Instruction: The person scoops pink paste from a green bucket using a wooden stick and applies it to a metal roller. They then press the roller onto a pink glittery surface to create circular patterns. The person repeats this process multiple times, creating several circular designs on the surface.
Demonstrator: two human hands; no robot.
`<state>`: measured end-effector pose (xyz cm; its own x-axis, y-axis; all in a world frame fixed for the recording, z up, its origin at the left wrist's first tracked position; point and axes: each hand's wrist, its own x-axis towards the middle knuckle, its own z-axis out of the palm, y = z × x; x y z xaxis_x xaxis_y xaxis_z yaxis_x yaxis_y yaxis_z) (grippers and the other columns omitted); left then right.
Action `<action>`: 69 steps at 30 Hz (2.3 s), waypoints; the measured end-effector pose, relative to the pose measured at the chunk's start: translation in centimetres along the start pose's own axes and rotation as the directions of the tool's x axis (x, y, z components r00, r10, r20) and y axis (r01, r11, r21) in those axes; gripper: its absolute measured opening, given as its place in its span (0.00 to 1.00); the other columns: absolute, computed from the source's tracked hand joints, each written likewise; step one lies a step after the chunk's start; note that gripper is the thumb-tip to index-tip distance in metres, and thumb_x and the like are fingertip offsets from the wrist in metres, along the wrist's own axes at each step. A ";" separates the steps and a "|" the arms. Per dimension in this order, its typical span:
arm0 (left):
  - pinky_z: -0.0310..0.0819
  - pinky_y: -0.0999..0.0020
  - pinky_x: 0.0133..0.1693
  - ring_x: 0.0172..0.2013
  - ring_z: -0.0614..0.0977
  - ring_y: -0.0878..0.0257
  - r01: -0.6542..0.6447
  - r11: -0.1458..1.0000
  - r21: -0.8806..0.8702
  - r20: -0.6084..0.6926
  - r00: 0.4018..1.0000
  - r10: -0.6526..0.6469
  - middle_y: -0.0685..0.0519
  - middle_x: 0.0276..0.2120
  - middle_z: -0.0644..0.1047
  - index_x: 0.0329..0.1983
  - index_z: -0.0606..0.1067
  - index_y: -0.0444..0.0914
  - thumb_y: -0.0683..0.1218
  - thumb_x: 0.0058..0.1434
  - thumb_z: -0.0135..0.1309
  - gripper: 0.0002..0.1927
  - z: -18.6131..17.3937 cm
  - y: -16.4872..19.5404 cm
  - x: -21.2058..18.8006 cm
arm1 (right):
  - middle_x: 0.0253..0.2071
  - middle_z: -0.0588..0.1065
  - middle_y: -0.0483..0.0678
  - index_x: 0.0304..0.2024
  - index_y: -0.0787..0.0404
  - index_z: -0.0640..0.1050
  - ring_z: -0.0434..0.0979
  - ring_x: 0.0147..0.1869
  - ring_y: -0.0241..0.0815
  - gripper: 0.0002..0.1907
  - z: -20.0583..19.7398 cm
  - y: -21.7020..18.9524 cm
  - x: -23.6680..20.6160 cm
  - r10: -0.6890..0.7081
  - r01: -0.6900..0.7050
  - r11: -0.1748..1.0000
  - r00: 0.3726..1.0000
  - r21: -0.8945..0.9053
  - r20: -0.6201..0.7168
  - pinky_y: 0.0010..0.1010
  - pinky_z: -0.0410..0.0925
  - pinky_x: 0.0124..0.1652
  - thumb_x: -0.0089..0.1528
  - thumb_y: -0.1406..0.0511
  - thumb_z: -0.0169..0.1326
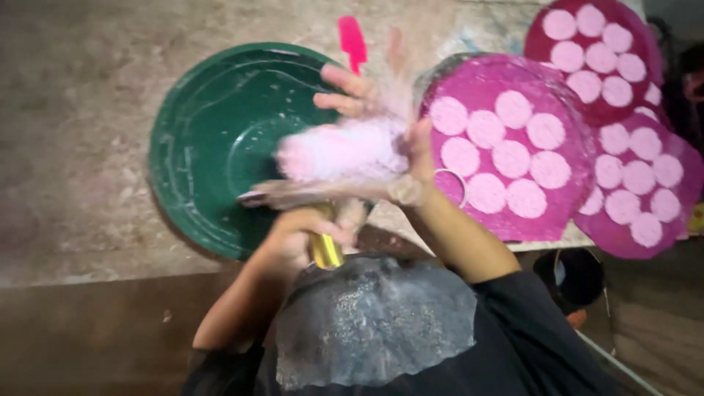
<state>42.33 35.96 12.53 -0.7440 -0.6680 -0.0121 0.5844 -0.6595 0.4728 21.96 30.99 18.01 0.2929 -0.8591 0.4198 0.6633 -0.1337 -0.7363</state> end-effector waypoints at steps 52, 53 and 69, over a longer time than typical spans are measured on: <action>0.53 0.46 0.64 0.64 0.64 0.45 0.189 -0.245 0.951 -0.032 0.847 0.531 0.41 0.63 0.65 0.72 0.59 0.37 0.52 0.42 0.75 0.56 8.3 -17.4 19.4 | 0.57 0.68 0.57 0.75 0.61 0.54 0.71 0.60 0.52 0.55 -18.5 -32.4 -21.1 0.493 -0.546 0.835 0.801 -0.075 -0.340 0.52 0.67 0.60 0.57 0.45 0.63; 0.55 0.47 0.64 0.64 0.65 0.45 0.191 -0.250 0.949 -0.020 0.830 0.558 0.42 0.63 0.65 0.73 0.59 0.37 0.52 0.42 0.74 0.56 8.1 -17.3 18.2 | 0.57 0.68 0.57 0.75 0.62 0.54 0.71 0.60 0.52 0.54 -18.5 -31.8 -20.4 0.488 -0.550 0.830 0.799 -0.097 -0.352 0.51 0.67 0.60 0.58 0.45 0.62; 0.60 0.51 0.62 0.61 0.68 0.43 0.217 0.373 0.902 -0.432 0.475 0.767 0.40 0.60 0.68 0.69 0.59 0.31 0.50 0.49 0.64 0.46 0.1 -17.1 9.4 | 0.56 0.68 0.77 0.72 0.65 0.47 0.73 0.58 0.71 0.63 -12.9 -9.7 12.0 0.066 -0.484 -0.153 0.865 -0.862 -0.498 0.50 0.68 0.54 0.51 0.47 0.70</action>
<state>25.29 40.95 4.38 0.2346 -0.9718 -0.0239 -0.2356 -0.0807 0.9685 10.18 15.59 23.40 -0.0456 -0.9977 0.0504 -0.8363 0.0105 -0.5482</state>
